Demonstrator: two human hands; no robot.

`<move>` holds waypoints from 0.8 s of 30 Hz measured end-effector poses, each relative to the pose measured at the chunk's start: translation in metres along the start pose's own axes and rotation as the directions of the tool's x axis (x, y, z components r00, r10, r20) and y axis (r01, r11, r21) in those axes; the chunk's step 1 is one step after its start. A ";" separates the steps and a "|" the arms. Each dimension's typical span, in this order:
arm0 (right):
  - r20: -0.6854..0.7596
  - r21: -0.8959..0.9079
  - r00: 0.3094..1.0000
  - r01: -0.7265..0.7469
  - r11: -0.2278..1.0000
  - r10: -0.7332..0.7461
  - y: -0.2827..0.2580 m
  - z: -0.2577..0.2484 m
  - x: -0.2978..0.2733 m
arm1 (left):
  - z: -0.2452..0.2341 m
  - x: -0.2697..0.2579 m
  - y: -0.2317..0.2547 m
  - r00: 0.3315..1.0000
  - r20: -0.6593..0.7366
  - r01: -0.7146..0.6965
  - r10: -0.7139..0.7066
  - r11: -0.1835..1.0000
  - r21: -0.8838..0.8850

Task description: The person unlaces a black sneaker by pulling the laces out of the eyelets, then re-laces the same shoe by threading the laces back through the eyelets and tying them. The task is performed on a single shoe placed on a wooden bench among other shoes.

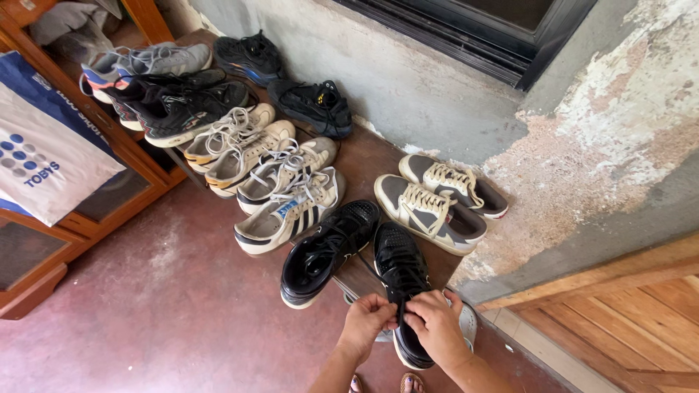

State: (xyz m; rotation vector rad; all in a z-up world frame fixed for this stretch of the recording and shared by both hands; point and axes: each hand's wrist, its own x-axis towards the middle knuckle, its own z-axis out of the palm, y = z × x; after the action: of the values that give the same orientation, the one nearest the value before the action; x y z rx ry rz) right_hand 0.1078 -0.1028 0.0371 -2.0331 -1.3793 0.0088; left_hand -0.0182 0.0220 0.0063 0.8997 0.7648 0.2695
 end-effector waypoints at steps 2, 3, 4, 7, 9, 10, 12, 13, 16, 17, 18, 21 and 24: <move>-0.031 0.007 0.999 0.008 1.000 -0.008 -0.001 0.004 -0.004 | -0.004 -0.001 0.003 1.000 0.000 -0.005 0.005 0.999 -0.035; -0.046 0.009 0.999 0.009 1.000 -0.008 -0.002 0.005 -0.006 | -0.004 -0.003 0.002 1.000 0.001 -0.004 0.004 0.999 -0.052; -0.053 0.013 0.999 -0.007 1.000 0.007 -0.003 0.006 -0.008 | -0.005 -0.004 0.003 1.000 -0.001 0.003 -0.003 0.997 -0.080; -0.080 0.019 0.995 -0.058 0.998 0.059 -0.008 0.003 -0.009 | -0.003 -0.008 0.003 1.000 -0.004 0.023 -0.024 0.983 -0.184; -0.110 0.009 0.989 -0.098 0.995 0.098 -0.010 -0.006 -0.005 | 0.002 -0.009 0.001 0.999 0.000 0.035 -0.036 0.958 -0.283; -0.097 0.017 0.993 -0.061 0.998 0.063 -0.011 -0.012 -0.002 | 0.003 -0.008 0.001 0.999 -0.004 0.043 -0.046 0.958 -0.284; -0.071 0.033 0.997 0.016 0.999 -0.013 -0.010 -0.025 0.009 | 0.004 -0.006 0.000 0.998 -0.016 0.056 -0.063 0.956 -0.288; -0.023 0.034 0.998 0.058 0.998 -0.057 -0.008 -0.031 0.019 | 0.006 -0.005 0.000 0.999 -0.010 0.047 -0.052 0.959 -0.279; 0.121 0.094 0.964 0.225 0.970 -0.235 -0.002 -0.043 0.048 | 0.009 0.000 0.002 1.000 0.011 0.012 -0.009 0.968 -0.249; 0.165 0.155 0.931 0.302 0.941 -0.326 0.000 -0.045 0.058 | 0.010 0.001 0.004 1.000 0.020 -0.006 0.011 0.972 -0.237; 0.204 0.221 0.885 0.375 0.900 -0.419 0.001 -0.046 0.066 | 0.010 0.002 0.006 0.999 0.024 -0.025 0.031 0.974 -0.226; 0.330 0.237 0.803 0.438 0.867 -0.496 0.001 -0.040 0.091 | 0.010 0.003 0.013 1.000 0.022 0.027 -0.022 0.958 -0.284; 0.449 0.266 0.782 0.344 0.900 -0.432 -0.001 -0.036 0.106 | 0.008 -0.003 0.011 0.994 0.051 0.107 -0.095 0.838 -0.535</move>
State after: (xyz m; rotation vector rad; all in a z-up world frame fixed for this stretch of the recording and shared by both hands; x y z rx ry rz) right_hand 0.1667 -0.0336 0.1021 -1.6209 -2.0300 0.4896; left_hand -0.0137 0.0222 0.0194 0.3244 0.6626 0.3580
